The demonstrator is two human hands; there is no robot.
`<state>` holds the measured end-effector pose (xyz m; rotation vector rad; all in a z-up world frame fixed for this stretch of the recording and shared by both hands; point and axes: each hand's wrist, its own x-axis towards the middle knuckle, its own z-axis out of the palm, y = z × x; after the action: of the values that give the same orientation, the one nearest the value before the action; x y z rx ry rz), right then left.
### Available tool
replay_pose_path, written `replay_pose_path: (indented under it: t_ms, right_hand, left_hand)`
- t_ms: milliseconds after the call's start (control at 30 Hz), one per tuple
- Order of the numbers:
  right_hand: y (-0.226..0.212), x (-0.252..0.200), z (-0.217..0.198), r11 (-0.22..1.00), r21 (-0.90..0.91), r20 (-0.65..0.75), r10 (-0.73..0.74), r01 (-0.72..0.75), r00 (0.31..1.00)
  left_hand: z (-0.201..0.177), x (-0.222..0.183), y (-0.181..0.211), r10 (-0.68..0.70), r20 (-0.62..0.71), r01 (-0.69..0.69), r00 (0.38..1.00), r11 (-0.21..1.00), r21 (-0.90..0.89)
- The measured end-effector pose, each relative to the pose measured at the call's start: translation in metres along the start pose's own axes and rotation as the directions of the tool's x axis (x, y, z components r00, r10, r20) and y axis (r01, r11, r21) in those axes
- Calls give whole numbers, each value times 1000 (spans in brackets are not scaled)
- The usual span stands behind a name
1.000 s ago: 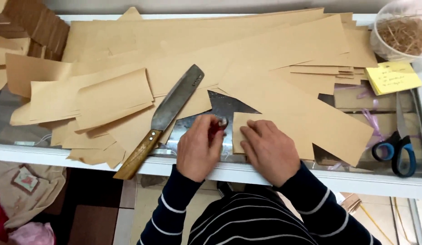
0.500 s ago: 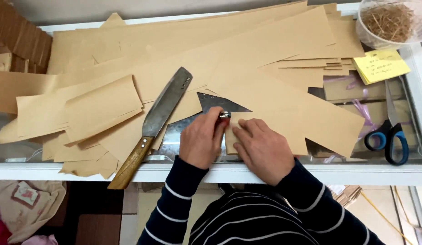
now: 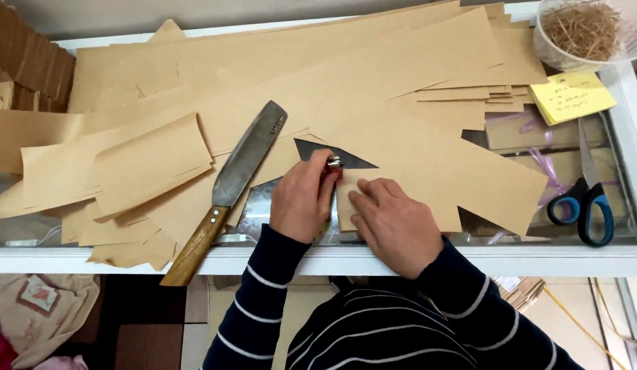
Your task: Cutting and folding brown paper sheets to create packaging materials at a production counter.
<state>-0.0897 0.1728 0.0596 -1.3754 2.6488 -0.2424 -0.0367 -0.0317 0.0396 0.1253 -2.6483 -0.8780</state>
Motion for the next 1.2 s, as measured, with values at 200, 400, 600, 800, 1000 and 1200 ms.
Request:
replay_pose_path:
  t_ms: [200,400,600,800,1000,1200]
  right_hand:
    - [-1,2,-2,1000,12,5,15,-15,1000]
    - [-6,1,-7,999,-3,11,38,-38,999]
    - [-9,2,-16,998,-9,38,58,-58,998]
    - [-10,-1,-11,999,-23,38,39,-38,998]
    - [-5,-2,0,997,-76,-53,16,-20,998]
    - [-11,-2,-16,1000,-2,37,25,-25,999]
  left_hand:
    - [2,-31,-5,41,78,-39,996,999,-25]
    - [-2,-60,-5,64,119,-61,991,998,-31]
    - [-15,-78,11,73,150,-67,986,997,-43]
    - [-25,-76,12,59,109,-50,992,995,-86]
    - [-30,-69,20,119,3,-119,993,988,-99]
    - [-10,-68,5,80,27,-78,996,995,-69]
